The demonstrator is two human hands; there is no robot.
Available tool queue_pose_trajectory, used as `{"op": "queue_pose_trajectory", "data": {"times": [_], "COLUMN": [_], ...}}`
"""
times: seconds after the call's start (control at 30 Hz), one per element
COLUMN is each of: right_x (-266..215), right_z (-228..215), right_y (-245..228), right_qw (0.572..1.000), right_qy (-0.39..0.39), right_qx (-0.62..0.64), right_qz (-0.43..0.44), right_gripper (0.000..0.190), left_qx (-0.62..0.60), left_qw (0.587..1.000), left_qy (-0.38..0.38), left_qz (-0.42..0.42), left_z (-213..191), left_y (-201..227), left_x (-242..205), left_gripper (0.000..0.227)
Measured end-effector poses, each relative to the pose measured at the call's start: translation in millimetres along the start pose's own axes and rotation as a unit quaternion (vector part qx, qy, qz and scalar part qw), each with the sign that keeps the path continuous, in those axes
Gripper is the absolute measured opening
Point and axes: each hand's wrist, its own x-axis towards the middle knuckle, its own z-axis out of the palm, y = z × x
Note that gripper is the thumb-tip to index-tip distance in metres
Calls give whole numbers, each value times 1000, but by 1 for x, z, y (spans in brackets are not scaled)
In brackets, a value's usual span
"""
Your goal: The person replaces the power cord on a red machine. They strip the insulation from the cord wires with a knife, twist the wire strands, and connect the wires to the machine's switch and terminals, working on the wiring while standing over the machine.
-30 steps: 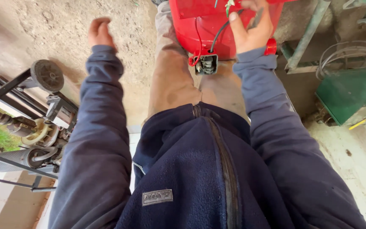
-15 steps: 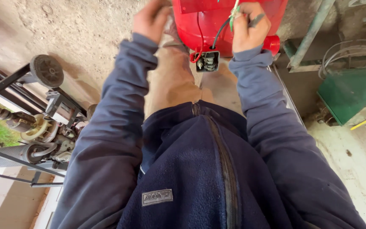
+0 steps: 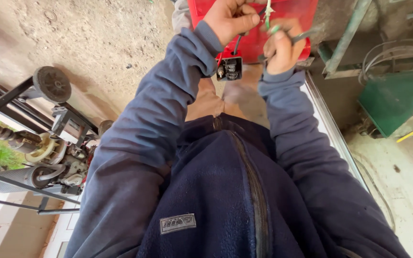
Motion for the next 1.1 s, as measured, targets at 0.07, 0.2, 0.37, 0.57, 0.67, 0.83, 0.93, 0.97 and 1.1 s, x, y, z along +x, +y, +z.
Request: {"op": "queue_pose_trajectory", "data": {"times": [0.07,0.2,0.37,0.57,0.67,0.83,0.93,0.97,1.1], "right_x": [10,24,31,28,25,23,22,21,17], "right_z": [1,-11,-11,4,10,15,16,16,16], "right_y": [-14,-22,-24,-31,-34,-43,-46,-48,-56], "right_qw": [996,998,994,977,960,955,958,958,950], "right_qy": [5,-27,-74,-121,-97,-112,-116,-116,-87], "right_qx": [85,38,-63,-153,-249,-244,-232,-233,-262], "right_qz": [33,43,43,-88,-87,-128,-124,-124,-146], "right_gripper": [15,22,22,18,15,13,13,13,13], "left_qx": [11,-10,-33,-58,-18,-26,-74,-75,24], "left_qw": [999,998,999,993,990,993,992,992,991], "left_qy": [-8,2,31,97,135,113,99,99,132], "left_qz": [34,64,-24,-19,28,7,-30,-30,-24], "left_z": [4,19,21,22,25,29,34,35,39], "left_y": [-1,21,36,8,5,24,37,42,50], "left_x": [-3,-2,-3,13,25,25,23,23,26], "left_gripper": [24,23,23,25,22,22,25,25,23]}}
